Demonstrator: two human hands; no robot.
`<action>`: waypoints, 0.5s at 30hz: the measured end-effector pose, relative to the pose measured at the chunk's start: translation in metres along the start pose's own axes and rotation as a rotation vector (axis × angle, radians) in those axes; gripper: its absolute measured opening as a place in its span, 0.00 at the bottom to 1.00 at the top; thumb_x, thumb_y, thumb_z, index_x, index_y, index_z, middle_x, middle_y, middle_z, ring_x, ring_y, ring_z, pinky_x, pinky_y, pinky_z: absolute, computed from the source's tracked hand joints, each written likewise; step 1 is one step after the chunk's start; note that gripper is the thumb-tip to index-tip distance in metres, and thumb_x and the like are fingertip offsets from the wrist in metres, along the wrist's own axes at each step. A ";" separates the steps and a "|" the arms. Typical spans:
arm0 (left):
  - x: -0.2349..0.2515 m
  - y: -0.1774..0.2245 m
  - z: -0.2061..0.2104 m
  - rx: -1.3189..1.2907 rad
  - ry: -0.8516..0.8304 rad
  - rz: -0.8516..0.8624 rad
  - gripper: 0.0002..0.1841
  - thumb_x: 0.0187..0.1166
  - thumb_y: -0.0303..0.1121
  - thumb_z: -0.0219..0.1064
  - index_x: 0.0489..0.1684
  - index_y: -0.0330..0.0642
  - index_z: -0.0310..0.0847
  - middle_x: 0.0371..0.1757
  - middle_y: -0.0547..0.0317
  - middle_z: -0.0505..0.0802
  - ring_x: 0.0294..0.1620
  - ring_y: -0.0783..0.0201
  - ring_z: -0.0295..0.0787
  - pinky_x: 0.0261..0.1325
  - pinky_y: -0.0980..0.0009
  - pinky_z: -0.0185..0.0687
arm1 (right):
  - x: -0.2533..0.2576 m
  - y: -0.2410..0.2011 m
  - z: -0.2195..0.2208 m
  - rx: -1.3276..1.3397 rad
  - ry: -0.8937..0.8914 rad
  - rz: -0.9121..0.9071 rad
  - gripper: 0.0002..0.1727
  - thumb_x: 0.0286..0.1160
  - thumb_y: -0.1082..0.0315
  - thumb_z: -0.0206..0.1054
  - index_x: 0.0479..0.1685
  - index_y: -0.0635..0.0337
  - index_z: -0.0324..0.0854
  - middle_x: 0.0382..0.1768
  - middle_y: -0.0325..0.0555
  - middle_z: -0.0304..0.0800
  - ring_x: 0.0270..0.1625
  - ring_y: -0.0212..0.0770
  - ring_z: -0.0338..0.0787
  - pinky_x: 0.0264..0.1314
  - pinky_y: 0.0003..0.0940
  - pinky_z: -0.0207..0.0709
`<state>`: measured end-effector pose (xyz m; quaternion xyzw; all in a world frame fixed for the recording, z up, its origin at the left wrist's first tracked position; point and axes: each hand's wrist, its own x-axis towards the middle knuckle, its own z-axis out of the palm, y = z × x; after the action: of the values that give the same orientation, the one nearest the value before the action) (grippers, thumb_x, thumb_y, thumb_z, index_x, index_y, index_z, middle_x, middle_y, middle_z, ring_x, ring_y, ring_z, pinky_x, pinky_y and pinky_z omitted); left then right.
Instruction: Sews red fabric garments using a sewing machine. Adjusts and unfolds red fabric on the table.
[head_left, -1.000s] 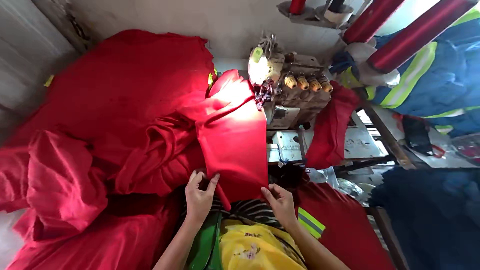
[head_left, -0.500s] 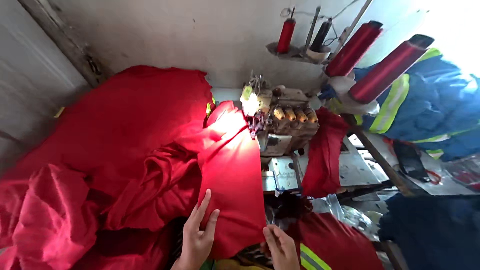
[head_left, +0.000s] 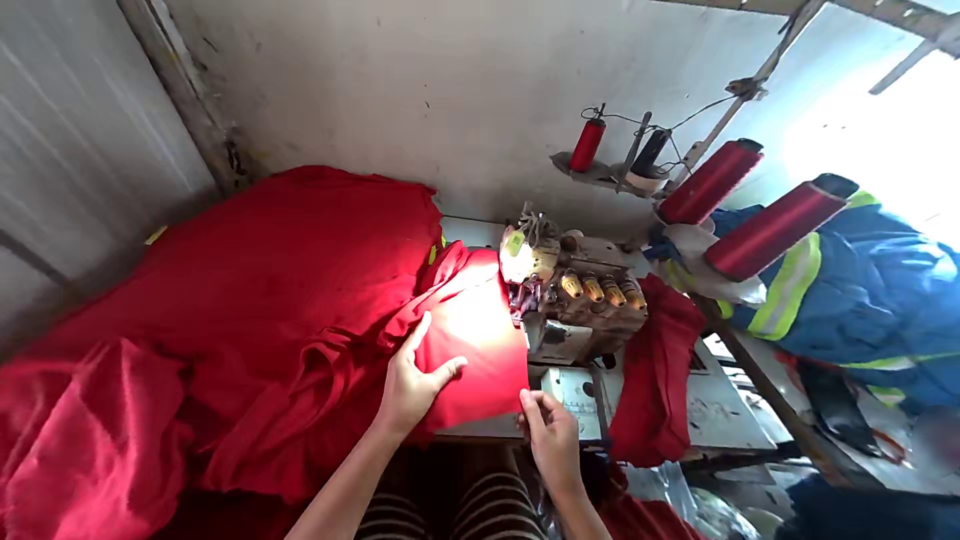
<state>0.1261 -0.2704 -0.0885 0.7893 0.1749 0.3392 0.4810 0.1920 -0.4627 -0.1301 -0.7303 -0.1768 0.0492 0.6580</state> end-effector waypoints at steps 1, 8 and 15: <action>0.009 -0.003 0.002 0.010 0.000 -0.005 0.44 0.61 0.36 0.83 0.78 0.20 0.69 0.78 0.32 0.80 0.83 0.59 0.74 0.84 0.71 0.63 | 0.009 -0.001 0.001 -0.013 0.003 -0.010 0.12 0.81 0.69 0.60 0.36 0.69 0.85 0.21 0.34 0.85 0.22 0.19 0.82 0.28 0.16 0.79; 0.071 -0.017 0.017 -0.043 -0.019 -0.206 0.43 0.61 0.23 0.83 0.80 0.22 0.66 0.76 0.30 0.80 0.79 0.52 0.77 0.82 0.63 0.67 | 0.073 -0.025 0.013 -0.334 0.133 -0.067 0.20 0.74 0.66 0.71 0.14 0.62 0.74 0.15 0.34 0.69 0.20 0.27 0.67 0.28 0.28 0.63; 0.100 -0.028 0.029 -0.029 0.061 -0.280 0.39 0.72 0.30 0.79 0.83 0.24 0.63 0.81 0.29 0.75 0.83 0.44 0.71 0.83 0.53 0.64 | 0.083 -0.028 0.006 -0.358 0.098 -0.007 0.18 0.76 0.69 0.71 0.16 0.62 0.75 0.16 0.32 0.68 0.21 0.24 0.66 0.29 0.23 0.61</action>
<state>0.2185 -0.2156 -0.0853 0.7396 0.2929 0.2951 0.5293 0.2623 -0.4281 -0.0900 -0.8366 -0.1531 -0.0208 0.5256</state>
